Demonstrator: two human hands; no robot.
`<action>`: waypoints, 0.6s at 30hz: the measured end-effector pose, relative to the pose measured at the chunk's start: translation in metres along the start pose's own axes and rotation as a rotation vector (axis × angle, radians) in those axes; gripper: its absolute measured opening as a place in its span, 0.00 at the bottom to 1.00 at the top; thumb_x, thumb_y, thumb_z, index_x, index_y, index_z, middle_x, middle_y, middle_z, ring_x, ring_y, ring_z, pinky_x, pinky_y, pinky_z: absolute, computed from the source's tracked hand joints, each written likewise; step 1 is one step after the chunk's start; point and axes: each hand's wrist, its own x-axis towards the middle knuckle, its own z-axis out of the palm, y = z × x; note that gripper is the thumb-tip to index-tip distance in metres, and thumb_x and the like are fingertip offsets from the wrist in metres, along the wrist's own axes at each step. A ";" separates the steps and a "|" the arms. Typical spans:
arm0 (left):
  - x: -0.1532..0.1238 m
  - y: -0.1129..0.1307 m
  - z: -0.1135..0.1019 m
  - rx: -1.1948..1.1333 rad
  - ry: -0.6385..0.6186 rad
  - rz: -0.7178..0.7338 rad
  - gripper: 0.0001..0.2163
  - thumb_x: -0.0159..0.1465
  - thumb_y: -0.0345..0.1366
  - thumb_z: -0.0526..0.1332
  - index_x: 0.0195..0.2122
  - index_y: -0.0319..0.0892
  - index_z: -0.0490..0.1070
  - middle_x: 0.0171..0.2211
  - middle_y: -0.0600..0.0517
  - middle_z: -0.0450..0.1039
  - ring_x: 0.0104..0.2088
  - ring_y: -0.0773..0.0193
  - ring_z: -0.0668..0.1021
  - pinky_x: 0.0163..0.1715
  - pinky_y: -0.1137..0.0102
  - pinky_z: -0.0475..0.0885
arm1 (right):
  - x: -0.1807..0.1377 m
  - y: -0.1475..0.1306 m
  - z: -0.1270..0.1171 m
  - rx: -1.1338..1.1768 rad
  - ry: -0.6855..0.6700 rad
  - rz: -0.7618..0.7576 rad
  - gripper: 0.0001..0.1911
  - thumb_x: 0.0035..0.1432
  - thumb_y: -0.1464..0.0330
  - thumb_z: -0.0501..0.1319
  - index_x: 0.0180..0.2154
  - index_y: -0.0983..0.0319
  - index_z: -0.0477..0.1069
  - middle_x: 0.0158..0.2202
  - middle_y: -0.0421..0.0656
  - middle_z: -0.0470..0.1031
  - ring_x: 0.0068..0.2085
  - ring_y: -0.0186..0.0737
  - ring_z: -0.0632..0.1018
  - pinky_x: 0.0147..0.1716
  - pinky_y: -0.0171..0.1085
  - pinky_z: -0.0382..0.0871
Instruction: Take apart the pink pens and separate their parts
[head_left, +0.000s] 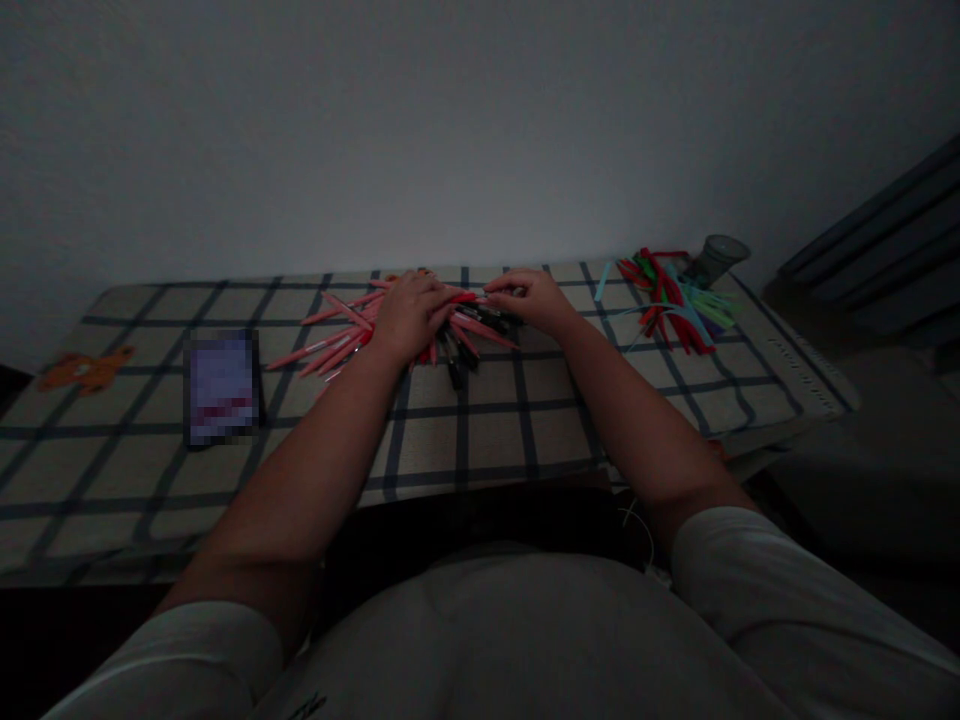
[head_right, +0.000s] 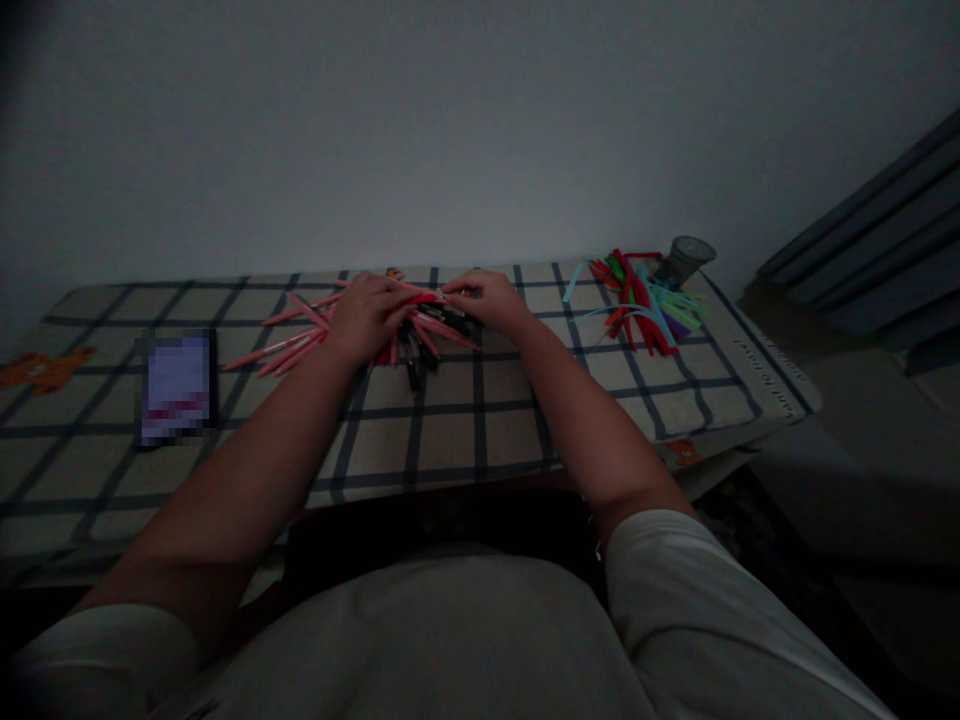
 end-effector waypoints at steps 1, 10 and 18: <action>0.000 0.001 0.000 0.000 0.003 -0.002 0.17 0.77 0.43 0.60 0.61 0.52 0.84 0.48 0.42 0.82 0.53 0.46 0.76 0.56 0.49 0.71 | 0.000 0.000 -0.001 0.002 0.005 0.004 0.13 0.59 0.60 0.72 0.42 0.61 0.88 0.41 0.48 0.87 0.41 0.45 0.80 0.45 0.43 0.74; 0.001 0.003 -0.003 -0.010 0.006 0.010 0.17 0.77 0.44 0.59 0.60 0.52 0.84 0.48 0.42 0.82 0.53 0.46 0.76 0.56 0.49 0.72 | 0.001 -0.001 -0.001 -0.024 -0.005 0.016 0.11 0.58 0.61 0.73 0.40 0.60 0.88 0.40 0.47 0.87 0.40 0.45 0.79 0.44 0.42 0.73; 0.001 0.002 -0.001 -0.003 -0.026 0.034 0.17 0.74 0.40 0.62 0.61 0.53 0.84 0.49 0.42 0.81 0.54 0.45 0.76 0.56 0.48 0.72 | -0.001 0.000 0.004 -0.007 -0.048 -0.005 0.13 0.61 0.59 0.73 0.42 0.61 0.88 0.39 0.47 0.86 0.41 0.44 0.79 0.44 0.42 0.71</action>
